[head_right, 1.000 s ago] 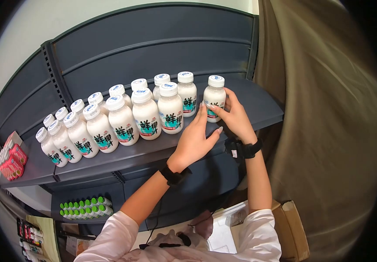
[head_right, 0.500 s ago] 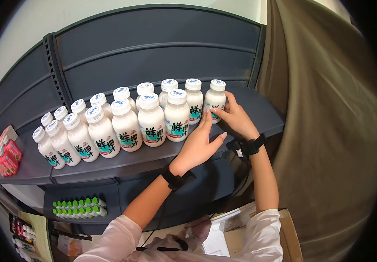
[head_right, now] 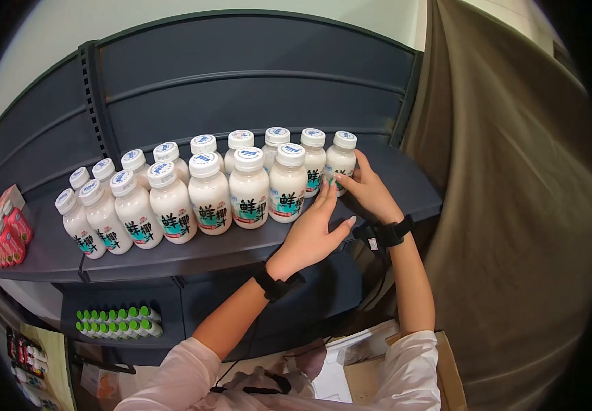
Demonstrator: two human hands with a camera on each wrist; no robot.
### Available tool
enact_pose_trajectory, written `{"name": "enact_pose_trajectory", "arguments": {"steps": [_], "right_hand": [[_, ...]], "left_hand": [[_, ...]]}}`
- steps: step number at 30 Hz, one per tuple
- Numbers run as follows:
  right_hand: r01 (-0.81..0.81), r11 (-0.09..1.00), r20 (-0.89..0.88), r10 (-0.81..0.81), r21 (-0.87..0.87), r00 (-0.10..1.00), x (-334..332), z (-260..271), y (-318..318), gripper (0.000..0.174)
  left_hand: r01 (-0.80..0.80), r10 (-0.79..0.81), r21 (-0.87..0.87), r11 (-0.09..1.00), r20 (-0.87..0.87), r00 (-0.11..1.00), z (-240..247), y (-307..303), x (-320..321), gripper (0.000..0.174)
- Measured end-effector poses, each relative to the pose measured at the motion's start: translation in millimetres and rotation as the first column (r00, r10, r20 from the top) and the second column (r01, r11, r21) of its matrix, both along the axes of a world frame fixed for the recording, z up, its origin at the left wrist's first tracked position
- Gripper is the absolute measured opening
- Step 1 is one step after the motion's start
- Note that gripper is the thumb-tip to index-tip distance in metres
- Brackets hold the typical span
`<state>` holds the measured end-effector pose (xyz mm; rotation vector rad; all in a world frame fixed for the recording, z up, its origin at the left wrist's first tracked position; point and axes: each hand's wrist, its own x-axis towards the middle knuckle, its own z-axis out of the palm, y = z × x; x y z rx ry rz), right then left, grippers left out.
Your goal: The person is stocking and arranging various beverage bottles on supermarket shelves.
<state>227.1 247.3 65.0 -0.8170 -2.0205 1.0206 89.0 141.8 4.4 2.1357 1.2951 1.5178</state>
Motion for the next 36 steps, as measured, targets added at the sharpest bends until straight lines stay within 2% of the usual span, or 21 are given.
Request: {"name": "enact_pose_trajectory", "arguments": {"steps": [4, 7, 10, 11, 12, 13, 14, 16, 17, 20, 21, 23, 25, 26, 27, 29, 31, 33, 36], "right_hand": [[-0.05, 0.999, -0.084, 0.049, -0.006, 0.995, -5.5, -0.9, -4.5, 0.066], [-0.037, 0.999, -0.067, 0.036, -0.014, 0.997, -6.1, 0.7, -6.4, 0.068], [-0.043, 0.994, -0.137, 0.057, 0.101, 0.989, -2.0, -19.9, 7.3, 0.068], [0.032, 0.971, -0.14, 0.001, 0.235, 0.99, 2.9, -32.4, 14.2, 0.064], [0.232, 0.877, -0.089, -0.215, 0.42, 0.973, 2.4, -30.8, -8.1, 0.059], [0.296, 0.849, -0.142, -0.26, 0.438, 0.955, -0.6, -31.5, -28.1, 0.058], [0.321, 0.873, -0.261, -0.234, 0.368, 0.937, -4.5, -37.2, -48.9, 0.057], [0.337, 0.893, -0.37, -0.217, 0.299, 0.903, -21.3, -41.9, -106.5, 0.053], [0.382, 0.871, -0.364, -0.264, 0.307, 0.893, -29.6, -48.5, -135.0, 0.049], [0.351, 0.896, -0.424, -0.216, 0.271, 0.879, -60.3, -90.9, -194.0, 0.029], [0.32, 0.925, -0.434, -0.206, 0.207, 0.877, -74.4, -110.0, -210.3, 0.025], [0.175, 0.981, -0.437, -0.122, 0.083, 0.891, -118.4, -137.2, -251.5, 0.021], [0.005, 0.997, -0.313, -0.029, -0.076, 0.949, -169.9, -155.6, -302.9, 0.021], [-0.149, 0.975, -0.276, 0.099, -0.163, 0.956, -192.2, -173.3, -324.8, 0.021], [-0.307, 0.895, -0.288, 0.216, -0.324, 0.933, -213.1, -184.9, -349.3, 0.022], [-0.534, 0.784, -0.257, 0.471, -0.316, 0.844, -250.5, -203.7, -394.3, 0.021], [-0.677, 0.673, -0.189, 0.654, -0.297, 0.733, -280.3, -218.8, -431.5, 0.021], [-0.776, 0.57, -0.107, 0.783, -0.271, 0.612, -309.0, -223.2, -465.8, 0.02], [-0.839, 0.491, -0.079, 0.851, -0.233, 0.52, -347.6, -226.3, -515.5, 0.019]], "left_hand": [[0.109, -0.109, -0.024, 0.994, 0.007, 0.994, 0.4, -16.4, -13.8, 0.073], [0.195, -0.194, 0.013, 0.981, -0.014, 0.981, -1.2, -44.0, -27.3, 0.065], [0.358, -0.36, -0.056, 0.932, -0.035, 0.932, -5.9, -93.9, -51.7, 0.063], [0.408, -0.416, -0.1, 0.907, -0.064, 0.907, -12.6, -111.2, -63.9, 0.063], [0.449, -0.463, -0.145, 0.882, -0.089, 0.882, -19.4, -129.8, -78.5, 0.062], [0.46, -0.491, -0.249, 0.852, -0.076, 0.868, -21.6, -151.7, -93.9, 0.059], [0.438, -0.463, -0.241, 0.866, -0.057, 0.885, -28.5, -173.9, -108.8, 0.056], [0.33, -0.342, -0.351, 0.876, 0.03, 0.939, -45.9, -221.7, -140.2, 0.054], [0.241, -0.253, -0.378, 0.894, 0.021, 0.967, -56.2, -246.0, -155.7, 0.054], [-0.054, 0.071, -0.421, 0.905, 0.026, 0.997, -93.1, -328.4, -195.4, 0.052], [-0.155, 0.194, -0.475, 0.867, 0.034, 0.98, -101.6, -360.4, -205.5, 0.05], [-0.334, 0.434, -0.55, 0.765, 0.058, 0.899, -117.5, -426.3, -216.9, 0.048], [-0.523, 0.663, -0.582, 0.623, 0.037, 0.748, -143.4, -489.6, -218.2, 0.045], [-0.575, 0.729, -0.593, 0.564, 0.03, 0.684, -157.5, -519.9, -215.3, 0.044], [-0.621, 0.786, -0.602, 0.502, 0.019, 0.618, -169.6, -548.5, -210.9, 0.044], [-0.656, 0.876, -0.654, 0.377, 0.02, 0.482, -171.1, -594.3, -201.5, 0.042], [-0.694, 0.93, -0.651, 0.307, 0.051, 0.364, -183.9, -630.9, -195.3, 0.041], [-0.725, 0.964, -0.643, 0.248, 0.092, 0.249, -192.5, -660.8, -192.2, 0.04], [-0.76, 0.987, -0.632, 0.154, 0.071, 0.141, -189.7, -701.7, -196.6, 0.039]]}}
